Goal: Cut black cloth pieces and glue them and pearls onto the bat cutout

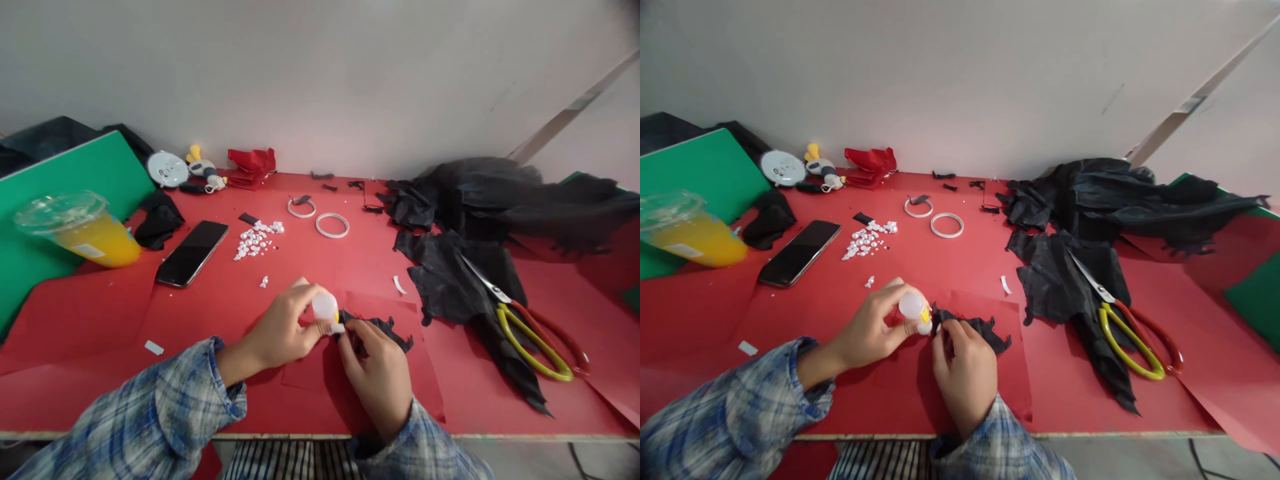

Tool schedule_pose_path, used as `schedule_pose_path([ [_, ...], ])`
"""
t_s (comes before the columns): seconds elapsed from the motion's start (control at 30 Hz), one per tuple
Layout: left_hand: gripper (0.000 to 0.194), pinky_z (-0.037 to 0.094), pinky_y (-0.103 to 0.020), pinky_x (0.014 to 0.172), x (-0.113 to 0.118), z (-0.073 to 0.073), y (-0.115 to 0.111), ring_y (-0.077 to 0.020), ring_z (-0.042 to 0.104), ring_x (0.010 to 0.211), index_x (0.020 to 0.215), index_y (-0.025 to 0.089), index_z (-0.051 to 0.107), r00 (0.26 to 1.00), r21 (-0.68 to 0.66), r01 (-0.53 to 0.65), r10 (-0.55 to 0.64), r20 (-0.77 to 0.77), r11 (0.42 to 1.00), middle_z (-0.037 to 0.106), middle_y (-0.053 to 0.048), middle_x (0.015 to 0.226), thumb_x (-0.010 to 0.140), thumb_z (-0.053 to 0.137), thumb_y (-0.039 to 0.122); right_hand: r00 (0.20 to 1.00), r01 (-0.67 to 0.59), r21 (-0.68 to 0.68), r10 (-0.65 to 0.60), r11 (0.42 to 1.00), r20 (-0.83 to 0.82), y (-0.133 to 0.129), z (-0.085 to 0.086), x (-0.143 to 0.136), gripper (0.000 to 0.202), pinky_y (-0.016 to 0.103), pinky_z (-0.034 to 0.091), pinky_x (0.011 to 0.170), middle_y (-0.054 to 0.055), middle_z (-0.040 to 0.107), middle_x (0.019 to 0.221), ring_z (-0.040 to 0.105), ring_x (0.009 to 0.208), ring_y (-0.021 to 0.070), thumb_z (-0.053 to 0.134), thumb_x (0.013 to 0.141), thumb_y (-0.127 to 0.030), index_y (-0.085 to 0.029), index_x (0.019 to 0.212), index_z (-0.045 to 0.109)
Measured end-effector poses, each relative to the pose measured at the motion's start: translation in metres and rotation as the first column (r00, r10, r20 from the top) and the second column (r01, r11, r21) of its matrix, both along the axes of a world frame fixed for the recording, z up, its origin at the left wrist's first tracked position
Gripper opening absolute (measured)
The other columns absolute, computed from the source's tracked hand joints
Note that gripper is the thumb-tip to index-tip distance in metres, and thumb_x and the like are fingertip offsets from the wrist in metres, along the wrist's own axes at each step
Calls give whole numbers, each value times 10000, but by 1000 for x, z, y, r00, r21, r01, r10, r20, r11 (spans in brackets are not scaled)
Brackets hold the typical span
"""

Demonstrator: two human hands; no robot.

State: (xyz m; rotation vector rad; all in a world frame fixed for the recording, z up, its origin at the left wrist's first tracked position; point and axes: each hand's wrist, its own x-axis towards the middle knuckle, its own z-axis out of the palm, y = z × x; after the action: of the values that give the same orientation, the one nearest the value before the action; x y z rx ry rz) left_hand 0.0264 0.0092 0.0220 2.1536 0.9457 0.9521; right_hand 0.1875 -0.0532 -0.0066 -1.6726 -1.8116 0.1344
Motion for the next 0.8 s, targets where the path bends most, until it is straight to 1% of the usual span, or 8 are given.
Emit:
schedule_pose_path([
  [0.03, 46, 437, -280, 666, 0, 0, 0, -185, 534, 746, 833, 174, 568, 1000, -1, 4, -4, -1, 1000, 590, -35, 768, 834, 606, 200, 1000, -2, 0, 2, 1000, -1, 0, 0, 0, 235, 236, 374, 457, 39, 654, 629, 575, 476, 142, 447, 864, -217, -160, 758, 650],
  [0.17, 64, 433, -274, 655, -1, 0, 2, -176, 533, 720, 809, 173, 565, 999, -10, -43, 43, -8, 999, 574, -26, 756, 826, 618, 204, 1000, 1, -8, -1, 1000, -16, -1, 0, 0, 233, 233, 371, 460, 31, 641, 617, 570, 475, 139, 449, 866, -218, -169, 741, 639],
  [0.3, 72, 431, -272, 658, -2, 2, 2, -174, 532, 721, 806, 181, 564, 999, -1, -45, 45, -21, 999, 571, -22, 758, 830, 617, 225, 1000, 5, -22, -5, 1000, -19, -1, 0, 0, 233, 233, 366, 453, 24, 628, 603, 559, 466, 137, 447, 868, -228, -175, 738, 633],
  [0.47, 62, 432, -270, 663, -5, 5, 3, -173, 545, 730, 824, 185, 571, 998, 4, -45, 45, -44, 999, 578, -21, 767, 831, 619, 224, 1000, -4, -37, 3, 999, -25, 0, -1, 0, 226, 237, 383, 477, 33, 644, 637, 585, 503, 147, 447, 873, -223, -177, 767, 641],
  [0.63, 70, 437, -273, 680, -9, 4, 5, -173, 555, 742, 813, 201, 568, 996, 10, -66, 66, -58, 998, 582, -11, 756, 838, 616, 245, 1000, -9, -28, 8, 1000, -12, -1, -2, 0, 231, 243, 372, 471, 27, 626, 615, 567, 491, 148, 441, 880, -232, -184, 763, 635],
  [0.73, 66, 431, -271, 666, -10, 3, 5, -169, 552, 730, 834, 201, 570, 991, 19, -115, 116, -71, 993, 575, -11, 769, 841, 610, 253, 1000, -9, -29, 9, 1000, -14, -1, -3, 0, 227, 244, 371, 476, 28, 626, 620, 574, 500, 151, 443, 878, -226, -182, 760, 631],
  [0.8, 68, 429, -270, 663, -11, 3, 4, -170, 552, 730, 831, 200, 568, 992, 25, -104, 106, -72, 994, 571, -11, 763, 841, 609, 254, 1000, -10, -34, 9, 999, -16, -1, -3, 0, 224, 243, 369, 475, 25, 620, 616, 571, 496, 149, 444, 877, -225, -181, 758, 629],
])
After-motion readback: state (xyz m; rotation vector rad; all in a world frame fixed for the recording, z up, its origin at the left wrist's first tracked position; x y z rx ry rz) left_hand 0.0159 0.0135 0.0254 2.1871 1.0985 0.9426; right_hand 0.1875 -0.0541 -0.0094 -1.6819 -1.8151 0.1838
